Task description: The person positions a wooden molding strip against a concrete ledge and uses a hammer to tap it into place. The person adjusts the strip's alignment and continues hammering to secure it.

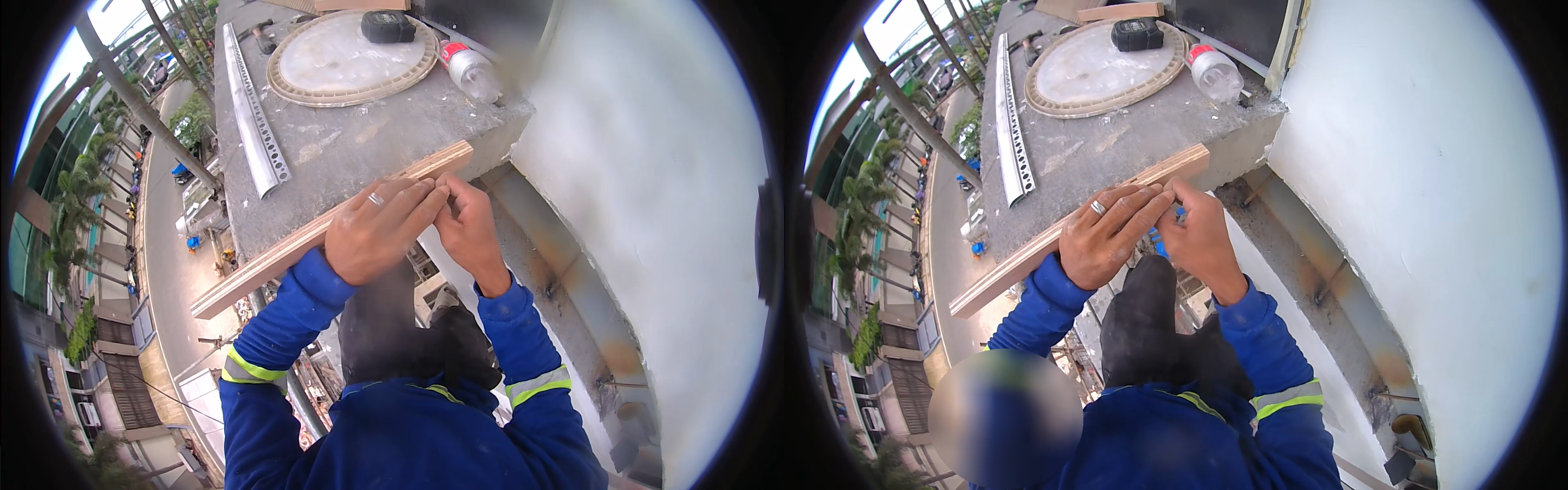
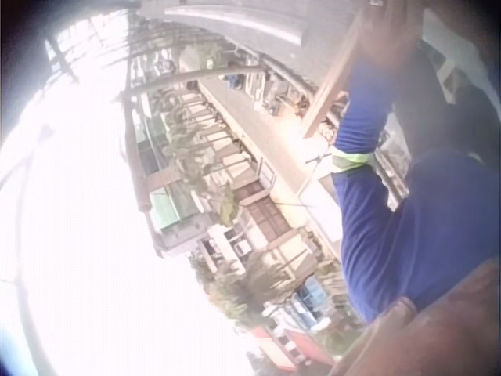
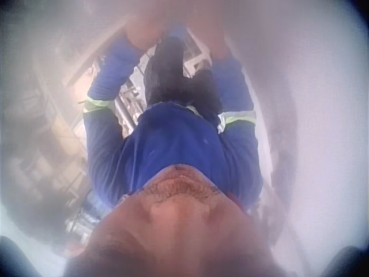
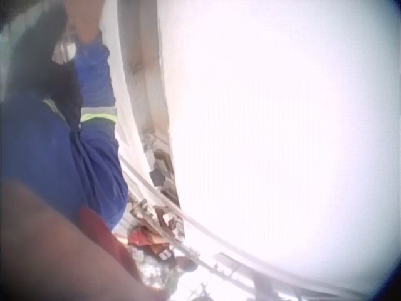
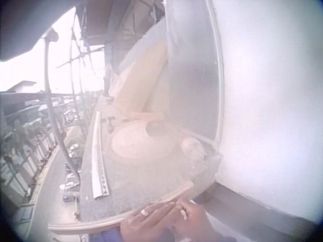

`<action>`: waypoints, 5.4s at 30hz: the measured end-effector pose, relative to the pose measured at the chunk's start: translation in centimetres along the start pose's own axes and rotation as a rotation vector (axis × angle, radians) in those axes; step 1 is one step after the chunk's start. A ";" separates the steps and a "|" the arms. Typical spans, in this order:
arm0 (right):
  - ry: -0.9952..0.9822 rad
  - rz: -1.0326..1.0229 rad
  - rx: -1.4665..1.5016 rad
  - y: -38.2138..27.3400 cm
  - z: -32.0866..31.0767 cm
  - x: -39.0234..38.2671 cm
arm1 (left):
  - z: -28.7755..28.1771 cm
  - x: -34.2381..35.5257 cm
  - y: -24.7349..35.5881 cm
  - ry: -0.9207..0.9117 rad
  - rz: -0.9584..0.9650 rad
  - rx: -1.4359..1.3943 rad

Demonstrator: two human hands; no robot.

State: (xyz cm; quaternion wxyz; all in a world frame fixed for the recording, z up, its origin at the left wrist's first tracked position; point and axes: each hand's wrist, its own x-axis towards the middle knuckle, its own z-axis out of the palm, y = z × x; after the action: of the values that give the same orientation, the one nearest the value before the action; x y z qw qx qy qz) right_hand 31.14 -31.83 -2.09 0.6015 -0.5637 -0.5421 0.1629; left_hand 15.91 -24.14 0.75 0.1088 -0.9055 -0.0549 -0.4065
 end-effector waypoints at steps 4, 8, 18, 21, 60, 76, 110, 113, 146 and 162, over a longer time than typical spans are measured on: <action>-0.001 -0.036 -0.008 -0.3 -0.1 -0.2 | 0.1 -0.3 -0.3 0.062 0.019 0.002; -0.063 0.011 0.060 -0.3 -0.4 -0.3 | 0.4 -0.5 -0.6 0.070 0.042 0.012; 0.068 -0.061 -0.078 -6.9 -5.8 4.8 | 1.5 -0.9 -0.5 0.206 0.035 0.106; -0.115 -0.294 -0.224 -8.4 -3.5 11.6 | 2.1 -1.2 -0.4 0.210 0.022 0.061; -0.573 0.199 -0.318 3.6 29.7 53.1 | 5.5 -3.5 1.1 0.237 -0.063 -0.127; -0.226 -0.719 -0.404 -14.1 2.8 26.7 | 2.7 -1.7 -0.1 0.225 -0.011 0.005; 0.309 -0.027 -0.032 7.7 -2.9 -14.8 | 2.0 0.2 0.3 0.114 -0.049 0.301; 0.231 0.012 -0.057 6.6 -2.1 -15.6 | 2.2 0.2 0.2 0.100 -0.059 0.327; 0.145 0.099 0.010 7.3 0.0 -15.5 | 2.4 0.3 0.0 0.044 -0.055 0.393; 0.122 -0.065 0.050 9.3 0.5 -15.2 | 2.4 0.3 0.1 0.036 -0.068 0.379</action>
State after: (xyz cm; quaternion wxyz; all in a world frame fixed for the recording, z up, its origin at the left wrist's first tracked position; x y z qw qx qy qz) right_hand 29.10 -40.93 -17.29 0.6523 -0.5397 -0.5181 0.1219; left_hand 17.87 -23.62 -0.56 0.2644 -0.8590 -0.1591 -0.4086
